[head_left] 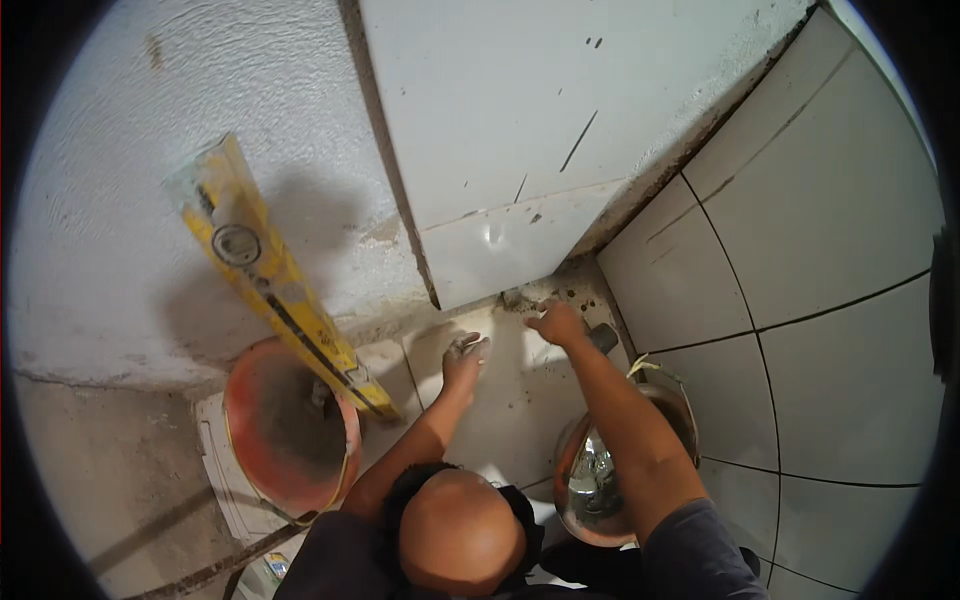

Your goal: Applying mortar and leveling a ceramic tile on a bathroom wall.

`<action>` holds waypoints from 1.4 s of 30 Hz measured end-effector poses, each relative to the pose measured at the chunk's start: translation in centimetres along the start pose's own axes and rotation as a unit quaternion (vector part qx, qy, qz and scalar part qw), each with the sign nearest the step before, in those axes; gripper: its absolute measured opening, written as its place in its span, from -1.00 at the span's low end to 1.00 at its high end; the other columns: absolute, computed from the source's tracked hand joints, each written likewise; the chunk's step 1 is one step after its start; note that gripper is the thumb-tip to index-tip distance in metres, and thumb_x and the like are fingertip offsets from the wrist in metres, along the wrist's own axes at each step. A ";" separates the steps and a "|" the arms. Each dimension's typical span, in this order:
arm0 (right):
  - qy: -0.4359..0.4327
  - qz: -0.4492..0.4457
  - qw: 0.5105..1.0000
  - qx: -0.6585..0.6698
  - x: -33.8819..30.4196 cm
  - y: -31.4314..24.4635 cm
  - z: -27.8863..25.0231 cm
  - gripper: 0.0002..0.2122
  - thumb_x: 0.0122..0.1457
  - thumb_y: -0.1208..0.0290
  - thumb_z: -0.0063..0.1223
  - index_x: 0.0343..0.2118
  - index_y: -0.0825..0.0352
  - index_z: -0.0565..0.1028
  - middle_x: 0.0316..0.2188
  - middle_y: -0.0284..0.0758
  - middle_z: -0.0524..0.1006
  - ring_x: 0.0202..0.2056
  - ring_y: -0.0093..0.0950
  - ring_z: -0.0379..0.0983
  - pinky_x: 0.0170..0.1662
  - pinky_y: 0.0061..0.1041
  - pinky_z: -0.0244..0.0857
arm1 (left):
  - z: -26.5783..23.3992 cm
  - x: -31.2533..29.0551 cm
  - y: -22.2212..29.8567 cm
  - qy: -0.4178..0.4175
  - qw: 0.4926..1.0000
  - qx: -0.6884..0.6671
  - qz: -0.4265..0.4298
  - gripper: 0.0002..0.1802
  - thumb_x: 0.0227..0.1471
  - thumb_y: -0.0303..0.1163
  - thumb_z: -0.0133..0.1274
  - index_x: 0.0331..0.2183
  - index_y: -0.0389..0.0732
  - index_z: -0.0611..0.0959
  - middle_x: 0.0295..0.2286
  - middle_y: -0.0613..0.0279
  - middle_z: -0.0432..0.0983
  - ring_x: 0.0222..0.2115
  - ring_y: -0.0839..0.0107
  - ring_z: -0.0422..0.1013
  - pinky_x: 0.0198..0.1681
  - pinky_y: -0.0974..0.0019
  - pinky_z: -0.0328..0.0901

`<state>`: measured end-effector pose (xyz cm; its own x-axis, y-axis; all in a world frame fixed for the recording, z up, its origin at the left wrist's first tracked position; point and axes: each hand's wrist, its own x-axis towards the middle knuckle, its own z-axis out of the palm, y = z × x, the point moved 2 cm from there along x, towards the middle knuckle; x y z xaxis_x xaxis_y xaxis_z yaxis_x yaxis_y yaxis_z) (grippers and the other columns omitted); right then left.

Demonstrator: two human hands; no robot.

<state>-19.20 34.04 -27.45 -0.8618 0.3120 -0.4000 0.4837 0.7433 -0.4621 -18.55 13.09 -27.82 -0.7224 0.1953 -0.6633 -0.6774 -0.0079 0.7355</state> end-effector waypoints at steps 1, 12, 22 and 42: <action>0.000 0.000 1.000 -0.023 0.3 -0.8 1.5 -0.47 -0.15 0.07 0.17 -0.21 0.42 0.45 -0.30 -0.04 0.49 -0.22 -0.19 0.42 -0.15 -0.32 0.28 | -0.8 3.7 -2.1 -0.034 0.988 -0.128 -0.076 -0.51 -0.02 -0.33 0.04 -0.03 -0.24 0.36 -0.11 0.20 0.35 -0.16 0.35 0.32 -0.14 0.38 0.23; 0.108 0.053 0.992 0.038 3.4 -3.2 5.9 -0.47 -0.15 0.09 0.14 -0.22 0.44 0.35 -0.32 0.04 0.46 -0.27 -0.10 0.42 -0.21 -0.25 0.30 | 2.0 12.4 -3.8 0.047 0.983 -0.174 0.024 -0.42 -0.16 -0.12 0.20 -0.12 -0.16 0.39 -0.17 0.39 0.42 -0.15 0.52 0.35 -0.22 0.25 0.13; -0.056 0.035 0.997 -0.041 3.1 -1.8 4.5 -0.57 -0.14 0.11 0.09 -0.32 0.40 0.45 -0.41 -0.05 0.51 -0.31 -0.13 0.45 -0.22 -0.27 0.31 | 2.0 14.0 -5.3 0.057 0.980 -0.176 0.078 -0.45 -0.09 -0.04 0.12 -0.14 -0.19 0.41 -0.18 0.24 0.43 -0.13 0.38 0.34 -0.05 0.29 0.17; -0.486 0.298 0.786 -0.239 -0.8 16.0 -0.4 -0.48 -0.13 -0.01 0.15 -0.12 0.19 0.45 -0.08 -0.30 0.41 -0.17 -0.44 0.38 -0.15 -0.39 0.27 | 1.9 12.5 -4.3 0.071 0.970 -0.230 0.023 -0.55 -0.02 -0.15 0.06 -0.11 -0.12 0.40 -0.16 0.31 0.41 -0.11 0.38 0.34 -0.08 0.30 0.19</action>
<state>-10.88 45.93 -34.18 0.1324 0.2625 -0.9558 0.4440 0.8464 0.2940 -24.36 17.42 -39.02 -0.7437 0.0482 -0.6668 -0.6099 -0.4573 0.6472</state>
